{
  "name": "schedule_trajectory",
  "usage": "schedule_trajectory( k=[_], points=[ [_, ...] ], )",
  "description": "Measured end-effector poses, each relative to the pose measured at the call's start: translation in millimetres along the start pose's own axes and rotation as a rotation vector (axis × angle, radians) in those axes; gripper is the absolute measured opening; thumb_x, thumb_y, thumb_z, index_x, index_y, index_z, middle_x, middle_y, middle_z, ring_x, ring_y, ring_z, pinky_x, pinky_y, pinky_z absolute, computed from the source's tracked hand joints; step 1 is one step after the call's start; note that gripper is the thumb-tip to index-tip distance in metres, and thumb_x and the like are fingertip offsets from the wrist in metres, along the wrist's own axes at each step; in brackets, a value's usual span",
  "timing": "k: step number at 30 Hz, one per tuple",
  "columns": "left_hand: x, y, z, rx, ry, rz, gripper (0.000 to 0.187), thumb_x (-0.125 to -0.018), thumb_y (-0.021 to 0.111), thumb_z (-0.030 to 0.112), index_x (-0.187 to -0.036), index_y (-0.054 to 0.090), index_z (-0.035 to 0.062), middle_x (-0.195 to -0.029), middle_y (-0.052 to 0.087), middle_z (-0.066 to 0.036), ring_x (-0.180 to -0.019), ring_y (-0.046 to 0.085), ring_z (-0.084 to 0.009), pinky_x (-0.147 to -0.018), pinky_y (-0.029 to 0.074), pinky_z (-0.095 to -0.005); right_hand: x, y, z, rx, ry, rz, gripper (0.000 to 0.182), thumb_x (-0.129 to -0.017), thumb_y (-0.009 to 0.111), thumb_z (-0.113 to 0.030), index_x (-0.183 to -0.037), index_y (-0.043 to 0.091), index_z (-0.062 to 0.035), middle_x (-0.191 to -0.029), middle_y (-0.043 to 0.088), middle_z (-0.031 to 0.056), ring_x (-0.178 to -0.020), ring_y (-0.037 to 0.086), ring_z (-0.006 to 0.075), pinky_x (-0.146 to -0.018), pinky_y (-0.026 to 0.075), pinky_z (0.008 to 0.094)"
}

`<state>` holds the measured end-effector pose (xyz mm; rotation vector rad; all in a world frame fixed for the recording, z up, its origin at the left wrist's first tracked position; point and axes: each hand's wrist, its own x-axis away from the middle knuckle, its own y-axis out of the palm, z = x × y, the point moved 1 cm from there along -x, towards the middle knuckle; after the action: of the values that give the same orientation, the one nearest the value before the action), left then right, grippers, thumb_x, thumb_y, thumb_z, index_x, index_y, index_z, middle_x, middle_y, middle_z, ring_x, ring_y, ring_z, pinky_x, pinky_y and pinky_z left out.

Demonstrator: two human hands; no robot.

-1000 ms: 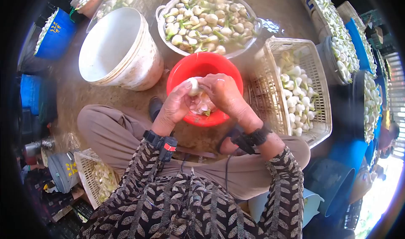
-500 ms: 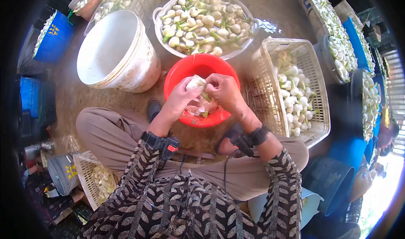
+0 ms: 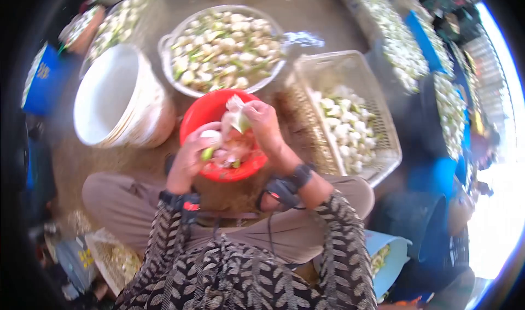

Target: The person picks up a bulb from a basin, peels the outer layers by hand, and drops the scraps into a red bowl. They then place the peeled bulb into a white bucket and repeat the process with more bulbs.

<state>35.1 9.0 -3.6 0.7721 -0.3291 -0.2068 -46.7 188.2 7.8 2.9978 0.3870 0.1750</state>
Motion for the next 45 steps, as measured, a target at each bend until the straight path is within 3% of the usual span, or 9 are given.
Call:
schedule_trajectory(
  k=[7,10,12,16,20,26,30,33,45],
  points=[
    [-51.4,-7.4,17.2,0.034,0.182,0.279,0.036,-0.088,0.051,0.022,-0.118,0.049,0.0027,-0.100,0.059,-0.014,-0.088,0.060,-0.0206,-0.068,0.053,-0.0320,-1.2,-0.6,50.0,0.842,-0.118,-0.278,0.026,-0.078,0.056,-0.018,-0.101,0.059,-0.0053,-0.081,0.062,0.0232,-0.077,0.061,0.0398,-0.068,0.049,0.0465],
    [-80.9,105.5,29.3,-0.340,0.095,-0.014,0.040,-0.090,0.053,0.020,-0.123,0.045,-0.0006,-0.096,0.060,-0.009,-0.086,0.058,-0.0148,-0.072,0.049,-0.0284,-12.8,-23.9,82.9,1.049,-0.602,-0.251,0.031,-0.080,0.057,-0.013,-0.110,0.054,-0.0046,-0.093,0.062,0.0167,-0.088,0.061,0.0240,-0.077,0.049,0.0352],
    [-90.0,108.8,24.5,-0.318,0.151,-0.126,0.040,-0.088,0.055,0.011,-0.124,0.044,-0.0026,-0.100,0.058,-0.009,-0.087,0.055,-0.0117,-0.073,0.047,-0.0257,-52.7,-61.0,109.6,-0.280,0.132,-0.177,0.021,-0.085,0.052,-0.010,-0.105,0.058,-0.0059,-0.104,0.058,0.0097,-0.093,0.057,0.0165,-0.080,0.047,0.0295],
    [-97.6,41.8,44.5,-0.336,0.345,0.228,0.029,-0.088,0.055,0.010,-0.114,0.053,-0.0032,-0.104,0.060,-0.010,-0.089,0.060,-0.0138,-0.075,0.050,-0.0248,-150.1,-52.2,46.2,1.162,-0.262,-0.369,0.035,-0.076,0.055,-0.009,-0.111,0.056,-0.0057,-0.112,0.059,0.0139,-0.099,0.059,0.0267,-0.080,0.049,0.0367],
    [-90.6,-18.5,62.9,-0.406,0.338,0.509,0.020,-0.087,0.052,0.009,-0.106,0.056,0.0005,-0.095,0.063,-0.007,-0.082,0.061,-0.0122,-0.069,0.049,-0.0235,-212.5,-28.7,94.2,1.167,-0.519,-0.664,0.041,-0.074,0.052,-0.005,-0.115,0.055,-0.0063,-0.111,0.059,0.0162,-0.103,0.056,0.0311,-0.089,0.044,0.0403],
    [-89.1,-46.3,69.8,-0.368,0.266,0.569,0.017,-0.085,0.052,0.009,-0.100,0.057,0.0027,-0.089,0.063,-0.008,-0.079,0.061,-0.0143,-0.066,0.049,-0.0238,-273.5,-30.0,141.5,1.519,-0.077,-1.059,0.044,-0.074,0.055,-0.017,-0.116,0.051,-0.0036,-0.107,0.058,0.0194,-0.098,0.055,0.0378,-0.084,0.045,0.0423],
    [-90.9,-45.8,61.0,-0.329,0.203,0.521,0.022,-0.084,0.054,0.010,-0.104,0.056,0.0014,-0.093,0.062,-0.007,-0.081,0.059,-0.0126,-0.066,0.048,-0.0236,-276.3,-54.1,139.9,1.308,-0.325,-0.721,0.039,-0.071,0.065,-0.026,-0.101,0.059,-0.0016,-0.087,0.065,0.0157,-0.077,0.064,0.0310,-0.065,0.051,0.0371],
    [-110.6,-44.6,41.9,-0.654,0.356,0.456,0.035,-0.083,0.059,0.010,-0.115,0.052,-0.0032,-0.093,0.061,-0.008,-0.079,0.059,-0.0112,-0.067,0.048,-0.0234,-238.2,-44.1,51.6,0.695,0.352,-0.638,0.036,-0.080,0.064,-0.033,-0.096,0.057,-0.0008,-0.073,0.059,0.0056,-0.053,0.059,0.0124,-0.046,0.048,0.0250],
    [-59.7,10.3,12.2,-0.041,0.291,0.296,0.029,-0.085,0.059,0.009,-0.112,0.050,0.0035,-0.098,0.060,-0.008,-0.084,0.062,-0.0143,-0.068,0.053,-0.0241,-42.3,8.9,-48.9,0.500,0.025,-0.277,0.020,-0.088,0.055,-0.010,-0.098,0.063,0.0061,-0.079,0.066,0.0092,-0.067,0.064,0.0143,-0.060,0.054,0.0267]
  ],
)
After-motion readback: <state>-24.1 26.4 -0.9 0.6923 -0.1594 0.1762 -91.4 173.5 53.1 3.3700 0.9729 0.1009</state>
